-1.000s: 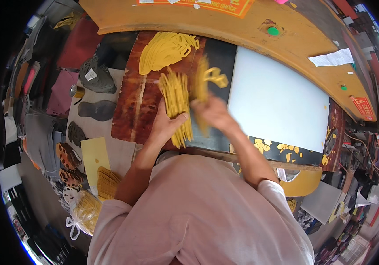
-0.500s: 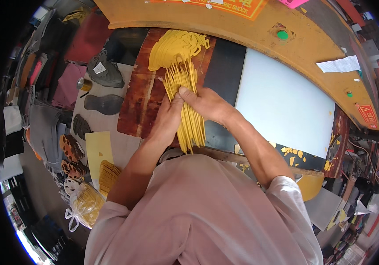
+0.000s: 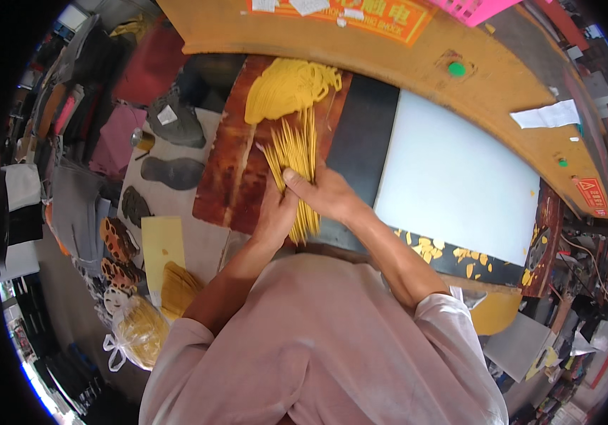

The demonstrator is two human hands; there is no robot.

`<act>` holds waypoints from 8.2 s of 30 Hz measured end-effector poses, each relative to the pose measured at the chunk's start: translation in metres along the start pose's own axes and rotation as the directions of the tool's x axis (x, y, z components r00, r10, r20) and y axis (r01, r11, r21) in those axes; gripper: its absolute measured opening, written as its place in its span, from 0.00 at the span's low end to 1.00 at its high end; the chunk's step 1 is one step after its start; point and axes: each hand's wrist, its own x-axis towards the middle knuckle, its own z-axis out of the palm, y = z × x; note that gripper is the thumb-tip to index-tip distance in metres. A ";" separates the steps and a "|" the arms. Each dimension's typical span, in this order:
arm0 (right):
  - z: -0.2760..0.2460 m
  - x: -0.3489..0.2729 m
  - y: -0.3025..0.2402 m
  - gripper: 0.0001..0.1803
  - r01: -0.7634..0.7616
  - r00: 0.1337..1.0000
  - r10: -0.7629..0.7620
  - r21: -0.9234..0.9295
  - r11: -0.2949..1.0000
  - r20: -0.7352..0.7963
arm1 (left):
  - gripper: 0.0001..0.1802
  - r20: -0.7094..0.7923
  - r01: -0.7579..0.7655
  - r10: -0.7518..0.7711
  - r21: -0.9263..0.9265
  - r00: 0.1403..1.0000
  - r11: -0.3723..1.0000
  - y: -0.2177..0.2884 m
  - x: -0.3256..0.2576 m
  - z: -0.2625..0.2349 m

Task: The person trims the edges of yellow decorative cutouts using scissors, then stacks and aligns them on a workbench. They place the stacked cutouts into a clear plastic bag and tie it shut. The finished package is set aside on the bench.

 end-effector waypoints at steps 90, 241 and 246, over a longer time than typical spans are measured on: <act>0.013 0.037 0.048 0.41 -0.315 0.933 0.303 0.037 0.948 0.194 | 0.32 0.143 0.021 -0.052 0.215 0.988 0.976 -0.061 -0.004 -0.043; 0.035 -0.016 0.071 0.14 0.130 0.932 -0.176 -0.160 0.979 -0.316 | 0.27 0.190 0.102 -0.116 0.083 0.975 0.991 -0.062 -0.022 -0.047; 0.034 -0.011 0.085 0.12 0.315 0.837 -0.436 -0.361 0.878 -0.330 | 0.23 0.227 0.016 -0.010 -0.023 0.974 1.000 -0.059 -0.025 -0.045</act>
